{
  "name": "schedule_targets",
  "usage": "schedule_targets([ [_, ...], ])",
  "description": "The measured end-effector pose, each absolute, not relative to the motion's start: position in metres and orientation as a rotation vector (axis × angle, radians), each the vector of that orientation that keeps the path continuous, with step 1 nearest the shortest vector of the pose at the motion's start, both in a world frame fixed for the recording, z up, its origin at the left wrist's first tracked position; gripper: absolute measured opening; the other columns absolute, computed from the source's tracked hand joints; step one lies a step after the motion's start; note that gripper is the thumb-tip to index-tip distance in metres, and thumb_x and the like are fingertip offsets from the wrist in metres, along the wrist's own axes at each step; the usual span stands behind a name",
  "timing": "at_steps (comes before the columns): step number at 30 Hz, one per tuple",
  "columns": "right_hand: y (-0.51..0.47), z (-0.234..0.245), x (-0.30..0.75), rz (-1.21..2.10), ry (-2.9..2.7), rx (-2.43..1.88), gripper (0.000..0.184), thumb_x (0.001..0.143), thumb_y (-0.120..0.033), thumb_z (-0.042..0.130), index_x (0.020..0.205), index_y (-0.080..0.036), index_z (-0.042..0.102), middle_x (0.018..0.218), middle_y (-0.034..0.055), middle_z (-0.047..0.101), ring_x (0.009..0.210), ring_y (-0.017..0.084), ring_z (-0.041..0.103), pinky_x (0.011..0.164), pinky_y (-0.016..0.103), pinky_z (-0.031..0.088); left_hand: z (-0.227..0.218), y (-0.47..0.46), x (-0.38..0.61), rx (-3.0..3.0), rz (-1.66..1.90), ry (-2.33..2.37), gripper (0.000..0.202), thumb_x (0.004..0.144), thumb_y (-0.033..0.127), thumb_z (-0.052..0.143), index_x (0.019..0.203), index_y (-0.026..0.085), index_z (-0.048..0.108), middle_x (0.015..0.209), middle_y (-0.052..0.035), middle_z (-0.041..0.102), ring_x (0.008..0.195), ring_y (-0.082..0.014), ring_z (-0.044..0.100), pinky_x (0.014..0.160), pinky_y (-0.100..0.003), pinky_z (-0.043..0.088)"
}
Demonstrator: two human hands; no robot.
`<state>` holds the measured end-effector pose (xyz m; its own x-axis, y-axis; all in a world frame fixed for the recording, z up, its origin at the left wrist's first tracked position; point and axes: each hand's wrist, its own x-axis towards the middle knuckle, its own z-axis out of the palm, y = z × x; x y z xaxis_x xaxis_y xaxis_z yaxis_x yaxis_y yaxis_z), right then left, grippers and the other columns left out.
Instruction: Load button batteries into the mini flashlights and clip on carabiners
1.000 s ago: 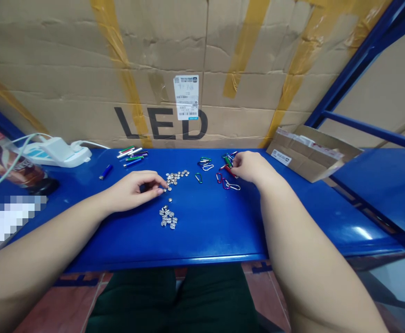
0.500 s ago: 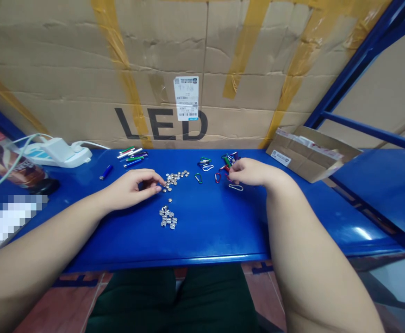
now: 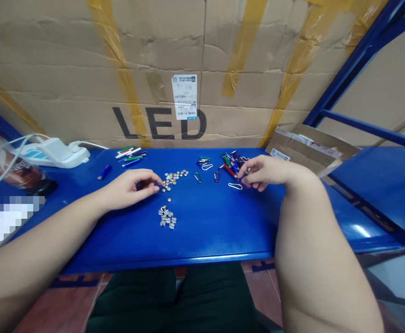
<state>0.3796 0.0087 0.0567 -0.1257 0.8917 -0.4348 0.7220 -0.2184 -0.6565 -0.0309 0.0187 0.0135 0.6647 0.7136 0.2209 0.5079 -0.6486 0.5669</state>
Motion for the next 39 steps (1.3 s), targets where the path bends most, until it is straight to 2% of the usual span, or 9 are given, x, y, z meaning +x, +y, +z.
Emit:
schedule_targets([
  [3, 0.012, 0.051, 0.365, 1.296, -1.873, -2.045, 0.035, 0.061, -0.03, 0.088, 0.093, -0.021, 0.075, 0.066, 0.0004, 0.068, 0.062, 0.017, 0.067, 0.055, 0.027, 0.06, 0.014, 0.019, -0.03, 2.415, 0.59, 0.954, 0.023, 0.094, 0.035, 0.062, 0.106, 0.021, 0.075, 0.091, -0.0045, 0.072, 0.073, -0.0163, 0.061, 0.068, -0.029, 0.05],
  [6, 0.015, 0.044, 0.35, 1.205, -1.984, -2.084, 0.024, 0.068, -0.027, 0.083, 0.086, -0.021, 0.07, 0.063, -0.0003, 0.065, 0.059, 0.017, 0.066, 0.054, 0.029, 0.061, 0.015, 0.018, -0.031, 2.408, 0.59, 0.953, 0.023, 0.094, 0.036, 0.062, 0.106, 0.021, 0.075, 0.092, -0.005, 0.073, 0.074, -0.0168, 0.062, 0.068, -0.029, 0.05],
  [13, 0.019, 0.033, 0.315, 0.93, -2.169, -1.945, 0.014, 0.08, -0.027, 0.076, 0.088, -0.019, 0.067, 0.072, 0.0024, 0.071, 0.058, 0.016, 0.068, 0.051, 0.026, 0.055, 0.014, 0.018, -0.031, 2.412, 0.622, 0.972, 0.024, 0.094, 0.037, 0.06, 0.105, 0.021, 0.075, 0.091, -0.0043, 0.071, 0.075, -0.017, 0.062, 0.069, -0.03, 0.049],
  [17, 0.018, 0.03, 0.297, 0.643, -2.314, -1.83, 0.007, 0.086, -0.023, 0.07, 0.092, -0.019, 0.067, 0.077, 0.0017, 0.072, 0.056, 0.014, 0.064, 0.056, 0.026, 0.049, 0.013, 0.029, -0.036, 2.468, 0.774, 1.159, 0.025, 0.09, 0.037, 0.06, 0.099, 0.02, 0.075, 0.092, -0.0056, 0.069, 0.085, -0.0213, 0.064, 0.081, -0.036, 0.052],
  [21, 0.016, 0.03, 0.292, 0.543, -2.326, -1.704, 0.009, 0.086, -0.023, 0.068, 0.095, -0.019, 0.065, 0.079, 0.0013, 0.072, 0.061, 0.014, 0.064, 0.061, 0.025, 0.048, 0.012, 0.049, -0.057, 2.428, 0.892, 1.655, 0.025, 0.085, 0.027, 0.057, 0.099, 0.02, 0.076, 0.103, -0.0096, 0.069, 0.097, -0.0281, 0.064, 0.095, -0.044, 0.052],
  [24, 0.016, 0.03, 0.298, 0.582, -2.212, -1.725, 0.01, 0.087, -0.023, 0.066, 0.096, -0.02, 0.064, 0.08, 0.0017, 0.071, 0.061, 0.014, 0.064, 0.058, 0.025, 0.049, 0.008, 0.063, -0.078, 2.407, 0.797, 1.914, 0.031, 0.081, 0.022, 0.058, 0.105, 0.019, 0.076, 0.108, -0.0133, 0.069, 0.108, -0.0343, 0.063, 0.104, -0.05, 0.049],
  [30, 0.018, 0.027, 0.308, 0.903, -2.151, -1.725, 0.011, 0.086, -0.026, 0.069, 0.094, -0.019, 0.067, 0.074, 0.0014, 0.068, 0.064, 0.016, 0.067, 0.052, 0.024, 0.055, -0.007, 0.078, -0.096, 2.366, 0.509, 2.105, 0.047, 0.079, 0.03, 0.064, 0.123, 0.016, 0.071, 0.126, -0.0189, 0.068, 0.117, -0.0419, 0.06, 0.102, -0.054, 0.049],
  [35, 0.019, 0.024, 0.306, 0.897, -2.173, -1.751, 0.016, 0.082, -0.027, 0.075, 0.095, -0.019, 0.068, 0.08, 0.0031, 0.072, 0.062, 0.015, 0.068, 0.05, 0.025, 0.056, -0.007, 0.079, -0.093, 2.276, 0.476, 2.129, 0.033, 0.078, 0.035, 0.068, 0.109, 0.026, 0.076, 0.107, -0.0127, 0.076, 0.11, -0.0418, 0.064, 0.093, -0.056, 0.051],
  [39, 0.019, 0.025, 0.307, 0.864, -2.182, -1.762, 0.02, 0.082, -0.03, 0.076, 0.097, -0.019, 0.067, 0.081, 0.003, 0.073, 0.065, 0.017, 0.069, 0.053, 0.026, 0.054, 0.0, 0.073, -0.088, 2.234, 0.533, 2.086, 0.024, 0.074, 0.031, 0.072, 0.096, 0.025, 0.077, 0.098, -0.01, 0.077, 0.104, -0.0402, 0.067, 0.094, -0.056, 0.051],
])
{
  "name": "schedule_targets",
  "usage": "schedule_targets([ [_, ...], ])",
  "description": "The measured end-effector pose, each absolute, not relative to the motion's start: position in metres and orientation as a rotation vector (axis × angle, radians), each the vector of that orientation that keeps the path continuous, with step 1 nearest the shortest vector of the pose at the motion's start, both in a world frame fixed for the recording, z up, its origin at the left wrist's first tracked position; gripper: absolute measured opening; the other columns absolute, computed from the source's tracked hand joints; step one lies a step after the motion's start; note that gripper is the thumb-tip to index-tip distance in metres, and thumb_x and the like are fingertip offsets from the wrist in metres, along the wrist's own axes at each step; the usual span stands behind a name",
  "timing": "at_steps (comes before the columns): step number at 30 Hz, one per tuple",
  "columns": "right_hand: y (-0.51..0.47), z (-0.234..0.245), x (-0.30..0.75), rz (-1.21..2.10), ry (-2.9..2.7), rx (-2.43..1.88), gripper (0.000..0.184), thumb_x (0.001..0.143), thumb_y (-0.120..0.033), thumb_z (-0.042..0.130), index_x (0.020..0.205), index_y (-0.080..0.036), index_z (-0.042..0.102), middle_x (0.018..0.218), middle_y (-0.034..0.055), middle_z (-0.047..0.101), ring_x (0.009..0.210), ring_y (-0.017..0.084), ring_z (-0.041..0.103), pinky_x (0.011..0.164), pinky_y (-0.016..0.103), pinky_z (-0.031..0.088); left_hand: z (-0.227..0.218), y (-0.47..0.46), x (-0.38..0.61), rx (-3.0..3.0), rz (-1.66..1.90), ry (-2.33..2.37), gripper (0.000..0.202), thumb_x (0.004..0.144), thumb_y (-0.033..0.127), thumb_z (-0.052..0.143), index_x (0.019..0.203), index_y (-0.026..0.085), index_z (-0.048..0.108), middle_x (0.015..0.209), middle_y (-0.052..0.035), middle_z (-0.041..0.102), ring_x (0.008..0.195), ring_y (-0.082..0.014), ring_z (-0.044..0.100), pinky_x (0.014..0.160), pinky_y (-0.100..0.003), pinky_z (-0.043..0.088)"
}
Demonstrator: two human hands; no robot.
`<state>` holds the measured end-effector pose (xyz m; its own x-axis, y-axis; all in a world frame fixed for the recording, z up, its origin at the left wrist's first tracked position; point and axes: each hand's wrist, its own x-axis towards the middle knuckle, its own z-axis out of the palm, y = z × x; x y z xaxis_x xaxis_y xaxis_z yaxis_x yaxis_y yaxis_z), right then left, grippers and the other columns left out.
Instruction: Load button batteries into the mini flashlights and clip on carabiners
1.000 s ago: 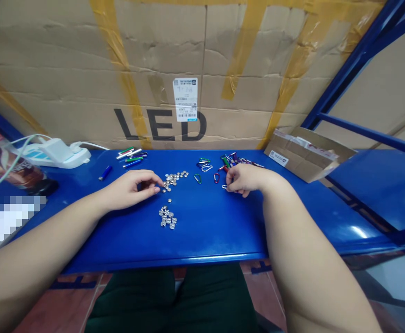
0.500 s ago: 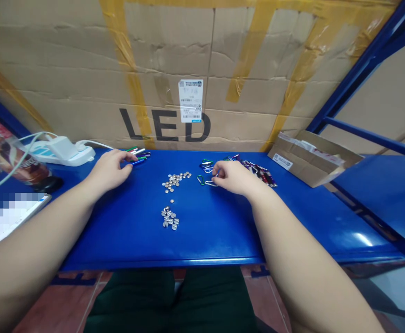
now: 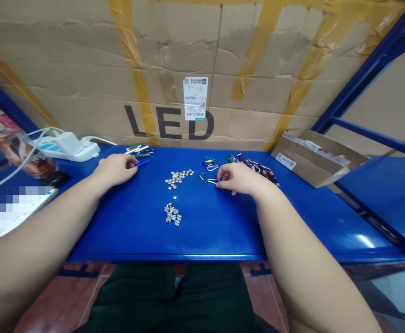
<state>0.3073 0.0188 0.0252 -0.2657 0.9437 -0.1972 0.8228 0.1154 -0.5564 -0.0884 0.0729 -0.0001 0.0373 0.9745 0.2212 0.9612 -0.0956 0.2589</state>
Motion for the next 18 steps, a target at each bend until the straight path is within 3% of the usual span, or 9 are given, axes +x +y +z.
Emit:
schedule_targets([
  [5, 0.017, 0.029, 0.302, 0.571, -2.3, -1.597, 0.016, 0.085, -0.031, 0.072, 0.096, -0.019, 0.069, 0.088, 0.0039, 0.073, 0.075, 0.017, 0.067, 0.068, 0.029, 0.051, 0.008, 0.06, -0.074, 2.266, 0.87, 1.632, 0.031, 0.08, 0.037, 0.067, 0.104, 0.02, 0.075, 0.101, -0.0088, 0.075, 0.088, -0.0258, 0.067, 0.085, -0.04, 0.055],
  [11, 0.008, 0.023, 0.269, 0.598, -2.182, -1.21, 0.026, 0.09, -0.04, 0.067, 0.106, -0.019, 0.07, 0.092, 0.0057, 0.072, 0.079, 0.019, 0.065, 0.072, 0.032, 0.053, 0.012, 0.036, -0.042, 2.307, 0.941, 0.993, 0.031, 0.088, 0.041, 0.069, 0.108, 0.018, 0.072, 0.102, -0.0083, 0.07, 0.09, -0.0211, 0.067, 0.085, -0.038, 0.057],
  [15, 0.0, 0.019, 0.245, 0.738, -2.121, -0.991, 0.026, 0.092, -0.037, 0.067, 0.113, -0.02, 0.068, 0.095, 0.0054, 0.073, 0.085, 0.019, 0.068, 0.079, 0.035, 0.056, 0.013, 0.025, -0.027, 2.355, 0.94, 0.839, 0.022, 0.09, 0.034, 0.07, 0.105, 0.019, 0.073, 0.1, -0.0072, 0.069, 0.088, -0.019, 0.067, 0.084, -0.036, 0.057],
  [18, -0.003, 0.018, 0.236, 0.72, -2.11, -0.936, 0.02, 0.093, -0.034, 0.067, 0.106, -0.02, 0.069, 0.091, 0.0044, 0.073, 0.083, 0.018, 0.068, 0.079, 0.034, 0.055, 0.013, 0.021, -0.023, 2.373, 0.94, 0.805, 0.02, 0.09, 0.032, 0.07, 0.105, 0.019, 0.073, 0.1, -0.0072, 0.069, 0.088, -0.0185, 0.067, 0.083, -0.035, 0.057],
])
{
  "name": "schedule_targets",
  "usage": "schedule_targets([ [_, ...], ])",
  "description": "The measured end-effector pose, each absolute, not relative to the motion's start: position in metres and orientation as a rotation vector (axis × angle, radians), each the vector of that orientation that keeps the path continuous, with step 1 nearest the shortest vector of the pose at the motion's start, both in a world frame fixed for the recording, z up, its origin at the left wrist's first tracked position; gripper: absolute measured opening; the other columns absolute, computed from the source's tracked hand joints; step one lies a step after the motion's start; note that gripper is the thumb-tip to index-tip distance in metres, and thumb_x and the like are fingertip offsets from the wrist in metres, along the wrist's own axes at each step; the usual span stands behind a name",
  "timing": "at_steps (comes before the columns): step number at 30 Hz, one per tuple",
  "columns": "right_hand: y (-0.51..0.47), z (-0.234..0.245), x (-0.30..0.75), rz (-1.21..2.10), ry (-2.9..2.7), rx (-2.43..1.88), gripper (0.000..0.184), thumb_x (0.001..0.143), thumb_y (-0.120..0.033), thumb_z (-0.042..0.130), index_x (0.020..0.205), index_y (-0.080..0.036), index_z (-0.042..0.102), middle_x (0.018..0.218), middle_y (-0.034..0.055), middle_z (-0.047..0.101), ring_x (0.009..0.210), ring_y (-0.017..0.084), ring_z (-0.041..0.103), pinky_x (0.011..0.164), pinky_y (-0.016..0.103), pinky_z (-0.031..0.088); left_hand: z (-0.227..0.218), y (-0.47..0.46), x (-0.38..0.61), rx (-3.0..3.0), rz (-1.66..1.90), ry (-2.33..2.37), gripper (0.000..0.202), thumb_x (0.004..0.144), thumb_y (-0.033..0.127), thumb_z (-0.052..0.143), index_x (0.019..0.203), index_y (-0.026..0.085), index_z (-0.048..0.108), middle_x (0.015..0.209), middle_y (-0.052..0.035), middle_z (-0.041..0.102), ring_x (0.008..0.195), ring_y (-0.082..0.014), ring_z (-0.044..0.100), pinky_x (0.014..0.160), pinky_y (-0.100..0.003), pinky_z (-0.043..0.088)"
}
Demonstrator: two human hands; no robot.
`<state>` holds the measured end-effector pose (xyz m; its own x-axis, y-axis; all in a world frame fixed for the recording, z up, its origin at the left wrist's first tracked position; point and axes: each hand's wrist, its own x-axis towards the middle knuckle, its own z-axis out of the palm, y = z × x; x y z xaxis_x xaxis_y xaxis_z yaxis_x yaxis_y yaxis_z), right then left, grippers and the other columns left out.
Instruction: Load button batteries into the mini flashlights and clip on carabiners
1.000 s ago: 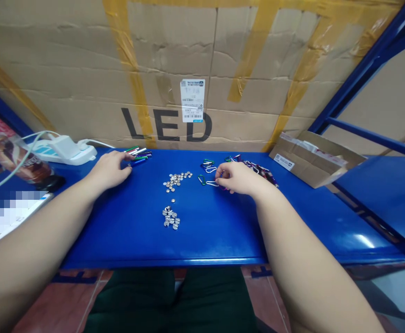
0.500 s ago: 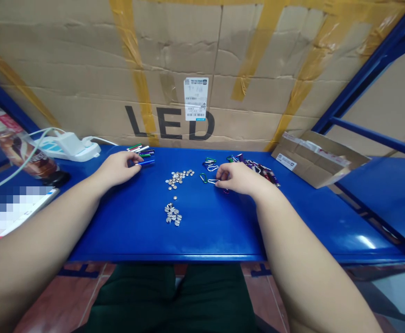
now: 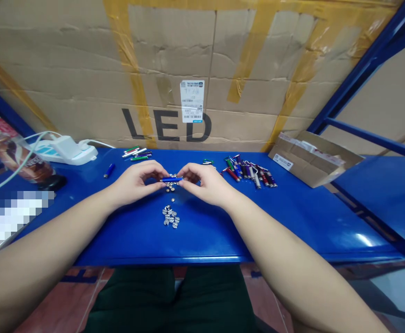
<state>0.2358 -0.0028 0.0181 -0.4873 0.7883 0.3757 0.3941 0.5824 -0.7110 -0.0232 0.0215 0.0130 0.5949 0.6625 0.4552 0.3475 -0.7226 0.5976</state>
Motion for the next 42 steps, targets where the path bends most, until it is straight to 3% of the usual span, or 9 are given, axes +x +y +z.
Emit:
schedule_targets([
  [4, -0.003, 0.015, 0.229, 0.76, -2.071, -0.902, 0.016, 0.092, -0.033, 0.068, 0.1, -0.019, 0.069, 0.088, 0.0038, 0.073, 0.08, 0.018, 0.068, 0.078, 0.034, 0.056, 0.013, 0.02, -0.021, 2.401, 0.889, 0.799, 0.028, 0.089, 0.038, 0.075, 0.111, 0.021, 0.075, 0.1, -0.0067, 0.071, 0.089, -0.0196, 0.068, 0.08, -0.033, 0.056],
  [8, 0.0, 0.011, 0.225, 0.831, -2.034, -0.869, 0.023, 0.093, -0.031, 0.069, 0.112, -0.02, 0.066, 0.094, 0.0052, 0.075, 0.087, 0.019, 0.071, 0.081, 0.034, 0.057, 0.012, 0.022, -0.021, 2.44, 0.854, 0.875, 0.027, 0.096, 0.04, 0.066, 0.114, 0.021, 0.075, 0.103, -0.0064, 0.076, 0.093, -0.0209, 0.07, 0.087, -0.035, 0.056],
  [12, 0.008, 0.006, 0.229, 0.44, -2.259, -1.037, 0.016, 0.095, -0.018, 0.062, 0.107, -0.018, 0.073, 0.096, 0.0075, 0.074, 0.088, 0.021, 0.069, 0.086, 0.037, 0.055, 0.011, 0.027, -0.026, 2.397, 0.853, 1.107, 0.032, 0.097, 0.04, 0.059, 0.118, 0.019, 0.071, 0.119, -0.0095, 0.075, 0.105, -0.0255, 0.07, 0.095, -0.042, 0.055],
  [18, 0.014, -0.002, 0.228, 0.23, -2.578, -1.032, 0.024, 0.097, -0.016, 0.061, 0.115, -0.018, 0.078, 0.105, 0.0098, 0.07, 0.095, 0.022, 0.068, 0.09, 0.036, 0.054, 0.01, 0.029, -0.03, 2.339, 0.851, 1.164, 0.027, 0.093, 0.04, 0.062, 0.109, 0.019, 0.068, 0.106, -0.0073, 0.073, 0.094, -0.0227, 0.068, 0.085, -0.039, 0.056],
  [23, 0.01, 0.004, 0.225, 0.234, -2.607, -1.045, 0.012, 0.093, -0.01, 0.065, 0.094, -0.015, 0.075, 0.101, 0.0089, 0.069, 0.091, 0.02, 0.067, 0.087, 0.032, 0.053, 0.009, 0.03, -0.03, 2.353, 0.832, 1.086, 0.023, 0.091, 0.039, 0.065, 0.104, 0.02, 0.068, 0.104, -0.0064, 0.073, 0.094, -0.0227, 0.068, 0.089, -0.042, 0.055],
  [27, 0.006, 0.01, 0.227, 0.232, -2.647, -1.021, 0.015, 0.085, -0.003, 0.067, 0.079, -0.016, 0.069, 0.085, 0.0052, 0.068, 0.078, 0.018, 0.064, 0.076, 0.03, 0.051, 0.008, 0.03, -0.03, 2.351, 0.822, 1.034, 0.021, 0.09, 0.037, 0.067, 0.102, 0.019, 0.068, 0.103, -0.0065, 0.073, 0.093, -0.0225, 0.068, 0.088, -0.041, 0.056],
  [35, 0.003, 0.01, 0.223, 0.158, -2.105, -0.629, 0.009, 0.093, -0.015, 0.067, 0.084, -0.019, 0.068, 0.089, 0.0052, 0.077, 0.084, 0.018, 0.072, 0.08, 0.033, 0.058, 0.008, 0.025, -0.026, 2.337, 0.789, 0.932, 0.022, 0.09, 0.037, 0.069, 0.103, 0.019, 0.07, 0.099, -0.0054, 0.074, 0.09, -0.0207, 0.07, 0.086, -0.037, 0.056],
  [42, 0.001, 0.009, 0.217, 0.024, -2.12, -0.485, 0.007, 0.095, -0.017, 0.068, 0.088, -0.019, 0.07, 0.091, 0.0063, 0.08, 0.086, 0.018, 0.075, 0.08, 0.033, 0.062, 0.008, 0.022, -0.021, 2.302, 0.839, 0.816, 0.022, 0.09, 0.038, 0.072, 0.102, 0.019, 0.07, 0.096, -0.0048, 0.074, 0.085, -0.0189, 0.07, 0.081, -0.034, 0.058],
])
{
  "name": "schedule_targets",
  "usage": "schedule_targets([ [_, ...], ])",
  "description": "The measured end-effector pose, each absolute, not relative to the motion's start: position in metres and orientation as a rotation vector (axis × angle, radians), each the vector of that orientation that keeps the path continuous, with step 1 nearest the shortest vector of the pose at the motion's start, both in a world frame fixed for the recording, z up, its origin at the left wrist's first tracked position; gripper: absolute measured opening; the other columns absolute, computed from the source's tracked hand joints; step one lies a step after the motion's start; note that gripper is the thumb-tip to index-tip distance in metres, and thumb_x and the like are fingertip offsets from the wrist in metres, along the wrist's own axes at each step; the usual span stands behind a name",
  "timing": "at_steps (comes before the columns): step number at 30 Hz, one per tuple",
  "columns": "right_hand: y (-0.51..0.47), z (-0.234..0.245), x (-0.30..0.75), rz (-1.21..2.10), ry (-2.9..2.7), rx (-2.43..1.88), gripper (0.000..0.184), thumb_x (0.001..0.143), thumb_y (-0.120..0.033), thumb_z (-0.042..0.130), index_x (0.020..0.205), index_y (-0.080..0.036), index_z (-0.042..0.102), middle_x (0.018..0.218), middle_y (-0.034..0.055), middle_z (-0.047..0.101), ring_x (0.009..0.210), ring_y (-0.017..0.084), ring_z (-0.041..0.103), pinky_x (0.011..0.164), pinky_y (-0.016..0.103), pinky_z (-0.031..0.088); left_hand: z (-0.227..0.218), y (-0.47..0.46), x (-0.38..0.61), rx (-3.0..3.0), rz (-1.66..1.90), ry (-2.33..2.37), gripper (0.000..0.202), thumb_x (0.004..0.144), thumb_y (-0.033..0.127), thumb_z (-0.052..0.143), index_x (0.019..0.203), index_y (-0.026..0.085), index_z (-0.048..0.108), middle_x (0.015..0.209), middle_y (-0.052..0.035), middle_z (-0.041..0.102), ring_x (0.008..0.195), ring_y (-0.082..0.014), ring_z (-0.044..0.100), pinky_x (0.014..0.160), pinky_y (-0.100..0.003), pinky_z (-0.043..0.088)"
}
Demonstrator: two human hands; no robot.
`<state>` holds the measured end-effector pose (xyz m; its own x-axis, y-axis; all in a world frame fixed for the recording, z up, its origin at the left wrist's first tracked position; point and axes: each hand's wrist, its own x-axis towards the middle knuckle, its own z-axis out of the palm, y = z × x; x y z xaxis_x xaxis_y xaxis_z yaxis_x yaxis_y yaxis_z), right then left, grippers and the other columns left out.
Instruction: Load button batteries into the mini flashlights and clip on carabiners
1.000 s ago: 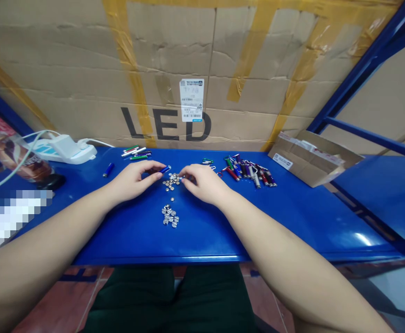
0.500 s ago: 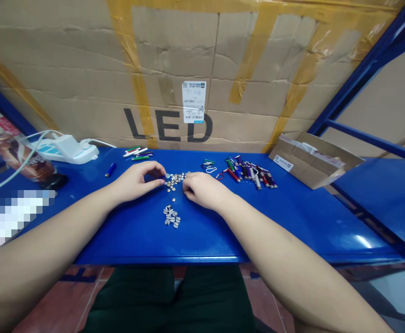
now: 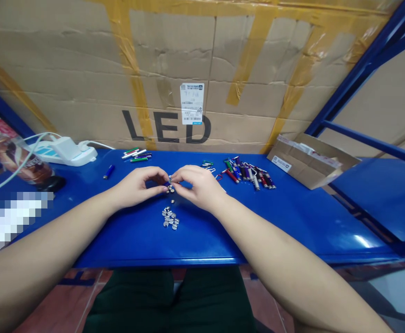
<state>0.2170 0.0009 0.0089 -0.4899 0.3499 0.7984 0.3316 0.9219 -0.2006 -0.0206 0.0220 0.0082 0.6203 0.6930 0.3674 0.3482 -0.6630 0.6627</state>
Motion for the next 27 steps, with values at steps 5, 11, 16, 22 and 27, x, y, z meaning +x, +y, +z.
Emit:
schedule_targets([
  [5, 0.0007, 0.0069, 0.2172, -0.031, -2.122, -0.467, 0.005, 0.095, -0.017, 0.069, 0.091, -0.019, 0.071, 0.094, 0.0067, 0.081, 0.088, 0.019, 0.076, 0.082, 0.034, 0.063, 0.0086, 0.0214, -0.02, 2.304, 0.856, 0.803, 0.023, 0.089, 0.037, 0.073, 0.102, 0.018, 0.071, 0.098, -0.0055, 0.074, 0.087, -0.0192, 0.071, 0.081, -0.034, 0.058],
  [11, 0.0006, 0.0065, 0.2154, -0.036, -2.119, -0.457, 0.004, 0.094, -0.017, 0.07, 0.091, -0.019, 0.071, 0.094, 0.0066, 0.081, 0.087, 0.018, 0.077, 0.08, 0.033, 0.063, 0.0093, 0.0198, -0.0204, 2.32, 0.867, 0.784, 0.022, 0.09, 0.035, 0.073, 0.104, 0.018, 0.071, 0.099, -0.0055, 0.074, 0.088, -0.0187, 0.071, 0.082, -0.033, 0.058],
  [16, 0.0, 0.0087, 0.2164, -0.021, -2.123, -0.449, 0.003, 0.094, -0.016, 0.07, 0.092, -0.019, 0.071, 0.095, 0.0071, 0.081, 0.089, 0.018, 0.077, 0.083, 0.032, 0.063, 0.0079, 0.0219, -0.0218, 2.315, 0.88, 0.77, 0.018, 0.091, 0.032, 0.072, 0.103, 0.018, 0.07, 0.101, -0.0058, 0.073, 0.09, -0.0187, 0.072, 0.084, -0.034, 0.06],
  [22, 0.0012, 0.0089, 0.2209, 0.02, -2.175, -0.475, 0.006, 0.096, -0.017, 0.066, 0.098, -0.018, 0.071, 0.094, 0.0072, 0.076, 0.086, 0.018, 0.073, 0.078, 0.032, 0.061, 0.0058, 0.0246, -0.0235, 2.29, 0.896, 0.735, 0.013, 0.09, 0.025, 0.07, 0.101, 0.018, 0.068, 0.103, -0.0063, 0.071, 0.095, -0.0187, 0.072, 0.09, -0.035, 0.062],
  [27, -0.001, 0.0104, 0.2212, 0.015, -2.284, -0.459, 0.013, 0.098, -0.019, 0.062, 0.108, -0.018, 0.071, 0.101, 0.0098, 0.072, 0.09, 0.019, 0.069, 0.081, 0.033, 0.06, 0.0069, 0.0237, -0.0238, 2.329, 0.89, 0.748, 0.012, 0.09, 0.025, 0.068, 0.1, 0.018, 0.067, 0.103, -0.006, 0.071, 0.095, -0.0186, 0.071, 0.09, -0.035, 0.062],
])
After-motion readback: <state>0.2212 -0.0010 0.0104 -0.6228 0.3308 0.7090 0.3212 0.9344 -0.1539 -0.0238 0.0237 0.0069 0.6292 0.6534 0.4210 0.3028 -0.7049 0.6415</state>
